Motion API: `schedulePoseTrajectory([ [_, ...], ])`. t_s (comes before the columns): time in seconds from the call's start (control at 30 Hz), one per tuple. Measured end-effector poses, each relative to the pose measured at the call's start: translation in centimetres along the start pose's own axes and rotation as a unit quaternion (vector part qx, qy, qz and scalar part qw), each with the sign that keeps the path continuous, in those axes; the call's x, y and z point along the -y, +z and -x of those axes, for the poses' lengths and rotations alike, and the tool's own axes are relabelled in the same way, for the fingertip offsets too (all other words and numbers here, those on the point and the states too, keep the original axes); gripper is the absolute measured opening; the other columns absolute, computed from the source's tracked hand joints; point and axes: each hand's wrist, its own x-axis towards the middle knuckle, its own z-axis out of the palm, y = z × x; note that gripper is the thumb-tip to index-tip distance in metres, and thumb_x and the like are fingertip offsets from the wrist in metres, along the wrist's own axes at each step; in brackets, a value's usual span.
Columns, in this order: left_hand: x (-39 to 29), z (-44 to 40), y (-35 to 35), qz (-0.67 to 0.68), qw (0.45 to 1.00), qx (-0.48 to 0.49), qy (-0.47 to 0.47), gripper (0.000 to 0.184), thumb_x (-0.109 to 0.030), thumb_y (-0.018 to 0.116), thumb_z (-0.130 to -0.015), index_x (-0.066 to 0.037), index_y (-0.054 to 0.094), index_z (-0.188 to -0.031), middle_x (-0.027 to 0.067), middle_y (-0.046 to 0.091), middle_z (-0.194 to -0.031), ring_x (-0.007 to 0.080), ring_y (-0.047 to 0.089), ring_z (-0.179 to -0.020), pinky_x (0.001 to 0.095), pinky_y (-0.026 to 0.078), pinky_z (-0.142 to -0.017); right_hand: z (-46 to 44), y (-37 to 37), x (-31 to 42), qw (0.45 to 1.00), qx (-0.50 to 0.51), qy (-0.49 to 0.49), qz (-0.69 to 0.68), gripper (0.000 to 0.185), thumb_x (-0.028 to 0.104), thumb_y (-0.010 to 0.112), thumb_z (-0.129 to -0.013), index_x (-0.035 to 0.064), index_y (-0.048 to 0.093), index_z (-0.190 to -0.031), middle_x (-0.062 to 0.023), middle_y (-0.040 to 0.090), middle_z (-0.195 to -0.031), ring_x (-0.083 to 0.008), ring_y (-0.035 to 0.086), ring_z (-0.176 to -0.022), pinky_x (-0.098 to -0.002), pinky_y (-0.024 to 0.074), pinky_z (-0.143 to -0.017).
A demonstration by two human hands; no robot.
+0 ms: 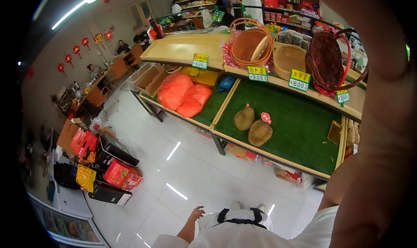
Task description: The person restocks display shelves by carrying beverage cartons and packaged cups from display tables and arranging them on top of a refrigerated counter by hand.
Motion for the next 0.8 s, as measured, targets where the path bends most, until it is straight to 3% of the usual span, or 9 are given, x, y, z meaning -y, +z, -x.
schedulePoseTrajectory([
  [0.13, 1.6, -0.1, -0.4, -0.059, 0.998, -0.015, 0.017, 0.054, -0.015, 0.057, -0.076, -0.016, 0.052, -0.129, 0.0124, 0.069, -0.095, 0.0204, 0.065, -0.074, 0.0352, 0.053, -0.061, -0.6, 0.0, -0.3, 1.000, -0.012, -0.005, 0.000, 0.053, 0.029, 0.056, -0.089, -0.0085, 0.046, -0.125, -0.0149, 0.057, -0.106, -0.0204, 0.054, -0.087, -0.0324, 0.0438, -0.079],
  [0.2, 2.0, -0.1, -0.2, -0.133, 0.987, -0.034, 0.079, 0.052, -0.017, 0.057, -0.076, -0.016, 0.055, -0.128, 0.0119, 0.069, -0.094, 0.0208, 0.066, -0.076, 0.0340, 0.052, -0.060, -1.0, -0.1, -0.3, 1.000, -0.013, -0.008, 0.003, 0.053, 0.029, 0.056, -0.089, -0.0085, 0.046, -0.125, -0.0149, 0.057, -0.107, -0.0205, 0.054, -0.087, -0.0325, 0.0437, -0.079],
  [0.3, 1.7, -0.7, -0.1, -0.115, 0.992, -0.017, 0.040, 0.051, -0.019, 0.057, -0.076, -0.016, 0.056, -0.127, 0.0125, 0.069, -0.096, 0.0214, 0.067, -0.080, 0.0339, 0.053, -0.062, -1.7, -0.4, -0.3, 1.000, -0.016, -0.014, 0.009, 0.053, 0.029, 0.055, -0.089, -0.0084, 0.046, -0.125, -0.0149, 0.057, -0.107, -0.0205, 0.054, -0.088, -0.0326, 0.0435, -0.079],
  [0.8, -1.8, -0.3, 1.0, -0.042, 0.999, 0.013, 0.013, 0.051, -0.015, 0.050, -0.081, -0.017, 0.049, -0.132, 0.0072, 0.069, -0.097, 0.0212, 0.067, -0.078, 0.0370, 0.054, -0.073, -14.4, -4.4, -6.3, 0.988, -0.076, -0.021, 0.133, 0.053, 0.029, 0.054, -0.090, -0.0081, 0.045, -0.126, -0.0150, 0.056, -0.110, -0.0209, 0.053, -0.091, -0.0330, 0.0425, -0.082],
])
